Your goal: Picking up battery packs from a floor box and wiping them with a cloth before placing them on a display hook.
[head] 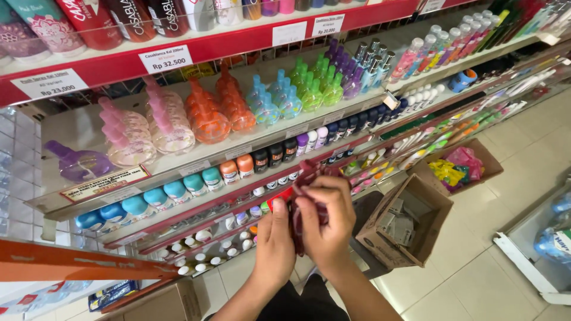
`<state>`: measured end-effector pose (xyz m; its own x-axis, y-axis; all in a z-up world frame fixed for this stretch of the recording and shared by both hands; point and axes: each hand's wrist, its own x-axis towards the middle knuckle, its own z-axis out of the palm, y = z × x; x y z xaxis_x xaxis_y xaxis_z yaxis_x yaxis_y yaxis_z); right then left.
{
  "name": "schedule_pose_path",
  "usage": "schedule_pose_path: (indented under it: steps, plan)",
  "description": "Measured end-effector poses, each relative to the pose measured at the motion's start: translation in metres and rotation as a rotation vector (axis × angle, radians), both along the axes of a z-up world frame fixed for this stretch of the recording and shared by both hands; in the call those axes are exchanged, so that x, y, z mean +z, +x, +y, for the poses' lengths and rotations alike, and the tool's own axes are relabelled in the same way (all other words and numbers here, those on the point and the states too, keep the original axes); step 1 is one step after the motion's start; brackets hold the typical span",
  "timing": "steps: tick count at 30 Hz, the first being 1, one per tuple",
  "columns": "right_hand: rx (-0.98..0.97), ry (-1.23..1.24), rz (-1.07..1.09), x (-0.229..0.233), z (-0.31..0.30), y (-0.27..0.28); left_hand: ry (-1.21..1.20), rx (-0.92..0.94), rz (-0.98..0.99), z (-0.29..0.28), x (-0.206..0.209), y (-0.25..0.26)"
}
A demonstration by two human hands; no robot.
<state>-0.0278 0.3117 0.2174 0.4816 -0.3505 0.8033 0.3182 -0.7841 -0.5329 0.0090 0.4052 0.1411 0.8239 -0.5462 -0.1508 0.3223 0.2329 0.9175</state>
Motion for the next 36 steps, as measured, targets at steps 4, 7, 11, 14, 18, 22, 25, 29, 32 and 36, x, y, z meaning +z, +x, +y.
schedule_pose_path:
  steps: [4,7,11,14,18,22,25,29,32,36]
  plan:
    - [-0.085,0.366,0.054,-0.013,-0.045,0.014,-0.014,0.100,-0.205,0.011,0.010,-0.004]
    - [-0.102,0.595,0.041,-0.017,-0.067,0.009,-0.048,0.099,-0.383,0.018,0.072,0.003]
    - [0.157,0.554,-0.160,-0.009,-0.044,-0.004,0.048,0.056,-0.056,0.008,0.019,0.017]
    - [0.421,0.391,-0.054,0.014,0.004,0.007,-0.134,-0.043,-0.231,-0.003,-0.005,0.007]
    - [0.036,-0.226,0.127,0.026,0.001,0.016,-0.317,-0.136,0.351,0.006,-0.003,0.014]
    - [0.037,0.365,0.173,-0.017,-0.046,0.022,-0.395,-0.187,0.226,0.010,-0.010,0.013]
    - [0.078,0.699,0.135,-0.035,-0.070,0.024,-0.203,0.000,0.257,0.005,0.032,0.022]
    - [0.136,0.621,0.114,-0.015,-0.022,0.019,-0.164,0.082,0.086,-0.009,-0.123,0.022]
    - [0.194,0.168,0.153,-0.012,-0.001,0.014,-0.303,0.151,0.385,0.007,0.050,0.035]
    - [0.220,0.080,0.205,-0.053,-0.017,-0.010,-0.396,0.236,0.426,0.025,0.093,0.073]
